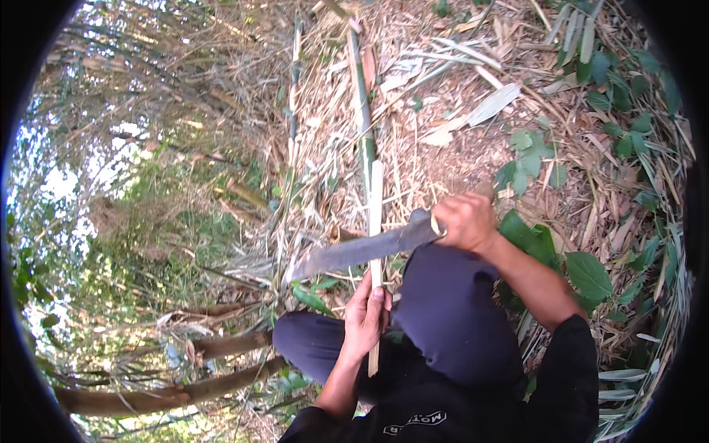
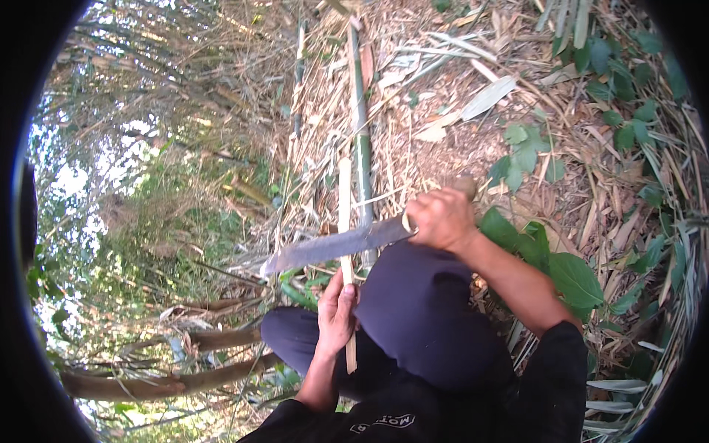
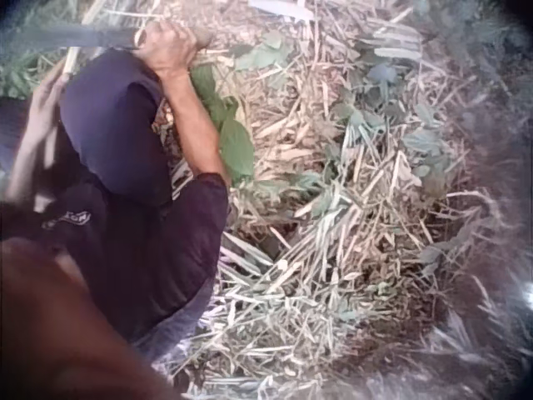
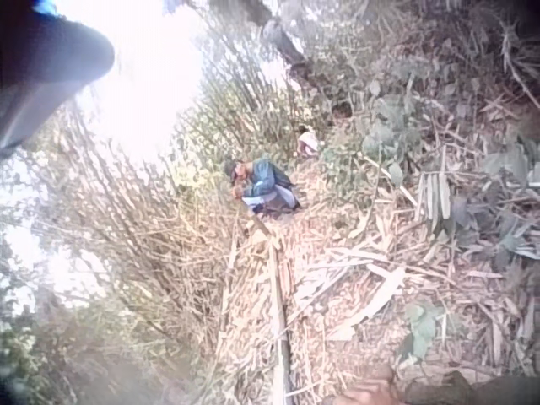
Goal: The person uses a machete to shave and split a bamboo stalk, first removing a strip from a standing stalk and then sitting on the ground to further thin and shape the piece by repeatedly shaving its surface.
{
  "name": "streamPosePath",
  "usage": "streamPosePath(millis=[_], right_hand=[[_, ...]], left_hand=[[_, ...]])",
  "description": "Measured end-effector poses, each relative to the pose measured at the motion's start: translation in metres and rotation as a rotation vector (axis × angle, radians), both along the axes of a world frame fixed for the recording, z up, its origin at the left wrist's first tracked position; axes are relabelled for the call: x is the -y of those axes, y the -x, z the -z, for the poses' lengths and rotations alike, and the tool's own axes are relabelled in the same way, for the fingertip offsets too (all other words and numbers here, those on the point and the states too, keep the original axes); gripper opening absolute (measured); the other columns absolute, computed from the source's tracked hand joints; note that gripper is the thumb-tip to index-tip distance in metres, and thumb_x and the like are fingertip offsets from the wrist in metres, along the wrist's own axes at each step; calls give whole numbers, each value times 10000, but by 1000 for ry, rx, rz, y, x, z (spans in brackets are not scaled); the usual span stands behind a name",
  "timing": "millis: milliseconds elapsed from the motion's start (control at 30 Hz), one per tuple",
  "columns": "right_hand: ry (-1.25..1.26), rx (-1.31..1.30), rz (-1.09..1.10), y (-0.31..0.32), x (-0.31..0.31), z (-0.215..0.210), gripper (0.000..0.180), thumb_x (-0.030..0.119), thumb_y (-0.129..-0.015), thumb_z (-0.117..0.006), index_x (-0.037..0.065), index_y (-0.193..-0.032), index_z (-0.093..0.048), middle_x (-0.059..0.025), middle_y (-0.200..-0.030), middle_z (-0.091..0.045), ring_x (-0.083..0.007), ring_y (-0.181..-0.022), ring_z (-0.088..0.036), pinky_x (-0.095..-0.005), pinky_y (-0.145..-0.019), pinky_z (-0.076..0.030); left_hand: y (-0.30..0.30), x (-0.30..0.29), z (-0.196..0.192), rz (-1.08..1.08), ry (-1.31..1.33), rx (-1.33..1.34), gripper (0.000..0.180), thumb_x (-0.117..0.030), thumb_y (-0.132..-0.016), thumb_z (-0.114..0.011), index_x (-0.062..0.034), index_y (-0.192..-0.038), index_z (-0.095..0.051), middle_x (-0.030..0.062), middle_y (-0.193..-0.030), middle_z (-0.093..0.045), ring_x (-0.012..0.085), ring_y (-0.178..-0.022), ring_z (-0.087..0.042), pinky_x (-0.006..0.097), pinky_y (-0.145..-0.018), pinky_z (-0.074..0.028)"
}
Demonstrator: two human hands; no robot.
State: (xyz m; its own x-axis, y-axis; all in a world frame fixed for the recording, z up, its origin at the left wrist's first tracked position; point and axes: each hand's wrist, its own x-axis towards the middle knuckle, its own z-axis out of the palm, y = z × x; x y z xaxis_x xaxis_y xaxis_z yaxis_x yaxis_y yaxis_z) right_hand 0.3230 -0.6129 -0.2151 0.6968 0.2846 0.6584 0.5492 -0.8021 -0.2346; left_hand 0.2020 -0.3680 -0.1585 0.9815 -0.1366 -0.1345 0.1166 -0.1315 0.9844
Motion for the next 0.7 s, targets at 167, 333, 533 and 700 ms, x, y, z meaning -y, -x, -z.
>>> streamPosePath(millis=[167, 333, 533, 700], right_hand=[[-108, -69, -77, 3, -6, -17, 361, 434, -591, -707, 111, -623, -550, -70, -611, -585, -258, -605, -635, -389, -595, -502], [-110, -146, -107, 5, 2, -15, 339, 399, -588, -697, 100, -630, -542, -78, -606, -567, -277, -623, -632, -408, -608, -499], [-201, -184, 54, 14, 6, 2, 339, 382, -607, -758, 107, -645, -563, -83, -629, -584, -284, -619, -635, -421, -576, -484], [-170, -255, 132, 15, 14, 2, 395, 422, -607, -780, 96, -648, -561, -85, -644, -600, -304, -625, -636, -427, -578, -485]], left_hand=[[-25, 14, 16, 59, -74, 29, 424, -179, -1057, -428, -13, -1447, -429, 3, -794, -527, 40, -672, -454, 191, -602, -396], [10, 12, 19, 14, -102, 128, 461, -149, -1028, -483, 32, -1445, -405, 5, -834, -551, 71, -733, -484, 227, -659, -422], [76, -23, 5, 122, -341, 17, 432, -124, -1019, -476, 51, -1412, -434, 14, -744, -569, 72, -605, -501, 239, -570, -436], [114, -40, 8, 123, -288, -37, 409, -157, -1021, -476, 33, -1384, -474, -31, -688, -482, 41, -579, -446, 216, -524, -376]])
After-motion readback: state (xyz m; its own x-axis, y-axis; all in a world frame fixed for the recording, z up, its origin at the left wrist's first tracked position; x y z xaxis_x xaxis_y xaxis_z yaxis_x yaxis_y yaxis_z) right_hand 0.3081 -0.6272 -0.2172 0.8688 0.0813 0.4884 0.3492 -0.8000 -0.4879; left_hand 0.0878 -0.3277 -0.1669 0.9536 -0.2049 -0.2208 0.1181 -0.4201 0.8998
